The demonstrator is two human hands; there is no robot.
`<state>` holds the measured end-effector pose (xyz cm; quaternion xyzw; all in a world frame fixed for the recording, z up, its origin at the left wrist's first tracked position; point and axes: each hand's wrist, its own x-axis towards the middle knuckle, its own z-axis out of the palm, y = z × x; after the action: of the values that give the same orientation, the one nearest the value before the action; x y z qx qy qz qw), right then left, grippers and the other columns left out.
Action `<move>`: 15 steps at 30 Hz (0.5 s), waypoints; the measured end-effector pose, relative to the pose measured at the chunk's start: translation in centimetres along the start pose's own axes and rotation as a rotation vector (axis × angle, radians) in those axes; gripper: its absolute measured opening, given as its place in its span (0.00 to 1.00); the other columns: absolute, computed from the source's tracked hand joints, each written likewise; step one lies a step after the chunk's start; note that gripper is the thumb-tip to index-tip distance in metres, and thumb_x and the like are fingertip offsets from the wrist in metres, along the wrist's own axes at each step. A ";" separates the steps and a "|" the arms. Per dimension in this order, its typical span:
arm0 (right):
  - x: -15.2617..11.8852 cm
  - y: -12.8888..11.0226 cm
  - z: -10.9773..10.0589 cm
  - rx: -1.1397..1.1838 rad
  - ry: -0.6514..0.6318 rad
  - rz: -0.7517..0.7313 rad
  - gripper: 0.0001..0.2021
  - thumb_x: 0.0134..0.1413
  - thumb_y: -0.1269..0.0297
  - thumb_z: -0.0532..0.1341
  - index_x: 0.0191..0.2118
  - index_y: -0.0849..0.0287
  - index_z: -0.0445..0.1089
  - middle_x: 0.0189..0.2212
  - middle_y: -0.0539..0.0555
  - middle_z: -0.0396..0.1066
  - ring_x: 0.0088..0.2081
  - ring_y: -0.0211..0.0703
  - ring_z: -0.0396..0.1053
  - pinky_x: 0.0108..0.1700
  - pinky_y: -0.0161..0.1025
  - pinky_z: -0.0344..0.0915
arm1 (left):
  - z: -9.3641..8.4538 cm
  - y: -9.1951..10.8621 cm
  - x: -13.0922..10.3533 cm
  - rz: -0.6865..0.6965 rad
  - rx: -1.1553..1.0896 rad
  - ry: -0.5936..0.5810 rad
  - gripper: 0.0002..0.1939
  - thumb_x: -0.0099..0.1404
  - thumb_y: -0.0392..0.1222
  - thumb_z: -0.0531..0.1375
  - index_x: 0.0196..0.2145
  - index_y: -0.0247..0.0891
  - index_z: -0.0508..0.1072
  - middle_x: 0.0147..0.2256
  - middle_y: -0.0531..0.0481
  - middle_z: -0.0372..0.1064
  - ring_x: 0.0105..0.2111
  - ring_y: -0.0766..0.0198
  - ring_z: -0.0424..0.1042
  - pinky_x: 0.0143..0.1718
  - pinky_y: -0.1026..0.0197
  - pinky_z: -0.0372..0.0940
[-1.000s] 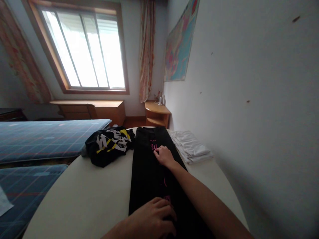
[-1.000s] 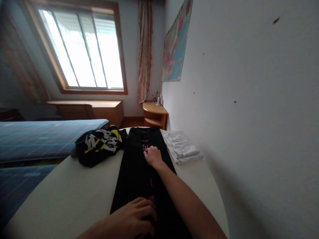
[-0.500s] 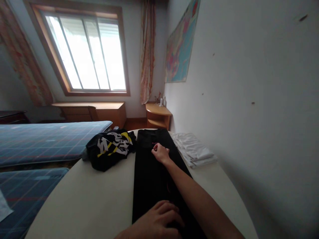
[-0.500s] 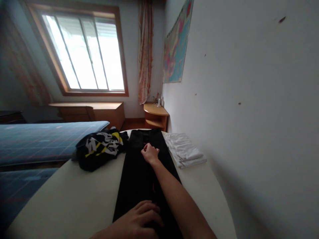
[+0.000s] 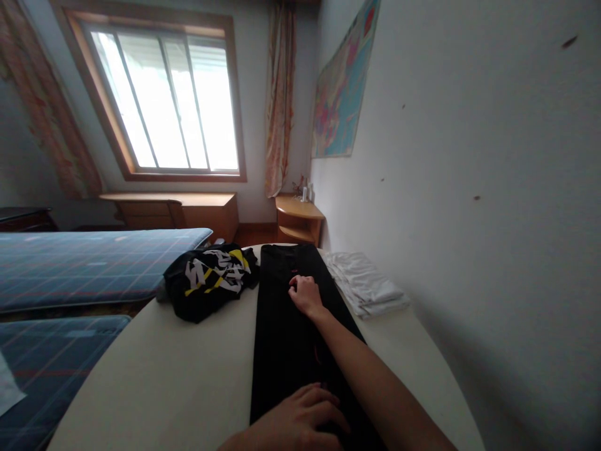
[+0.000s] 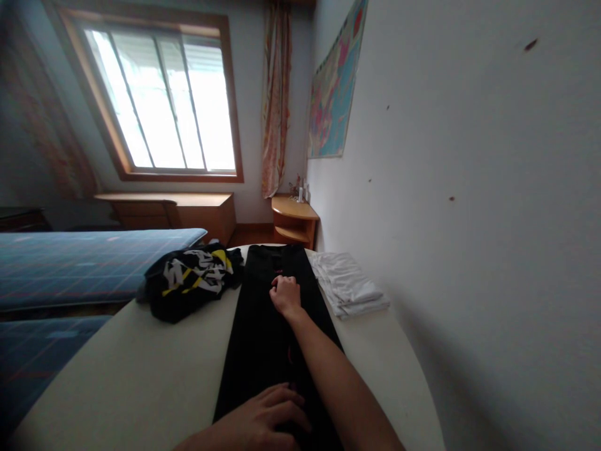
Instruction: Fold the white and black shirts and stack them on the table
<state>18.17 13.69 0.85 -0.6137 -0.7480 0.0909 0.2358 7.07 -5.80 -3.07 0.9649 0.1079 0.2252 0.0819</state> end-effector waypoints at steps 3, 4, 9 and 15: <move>0.0 -0.1 0.0 -0.019 -0.002 -0.006 0.12 0.58 0.65 0.56 0.45 0.54 0.73 0.45 0.55 0.75 0.52 0.49 0.64 0.50 0.42 0.61 | 0.2 0.0 0.1 -0.001 0.005 -0.022 0.09 0.73 0.48 0.56 0.45 0.46 0.74 0.54 0.56 0.71 0.59 0.64 0.63 0.67 0.58 0.48; 0.0 -0.1 -0.1 -0.025 -0.009 -0.008 0.12 0.58 0.65 0.56 0.46 0.54 0.73 0.45 0.55 0.75 0.52 0.50 0.64 0.50 0.42 0.61 | -0.1 0.0 0.3 0.001 -0.004 -0.031 0.09 0.73 0.48 0.56 0.45 0.46 0.74 0.54 0.56 0.71 0.59 0.65 0.63 0.66 0.59 0.49; 1.0 -0.2 0.1 -0.048 -0.059 -0.021 0.19 0.59 0.61 0.56 0.55 0.49 0.71 0.52 0.55 0.73 0.56 0.53 0.61 0.54 0.48 0.59 | -3.7 0.5 0.4 -0.195 -0.026 -0.079 0.15 0.70 0.50 0.60 0.53 0.49 0.71 0.58 0.53 0.68 0.61 0.58 0.61 0.63 0.55 0.58; 4.0 -0.2 0.6 -0.043 -0.157 -0.041 0.22 0.66 0.53 0.50 0.63 0.41 0.63 0.62 0.48 0.65 0.66 0.56 0.49 0.62 0.56 0.48 | -6.0 -1.4 -1.7 -0.773 0.135 -0.071 0.36 0.67 0.42 0.60 0.69 0.51 0.53 0.72 0.46 0.35 0.70 0.41 0.36 0.66 0.33 0.44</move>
<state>17.19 17.62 1.36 -0.5940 -0.7785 0.1179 0.1649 2.62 -4.26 1.21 0.8634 0.4751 0.1365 0.1008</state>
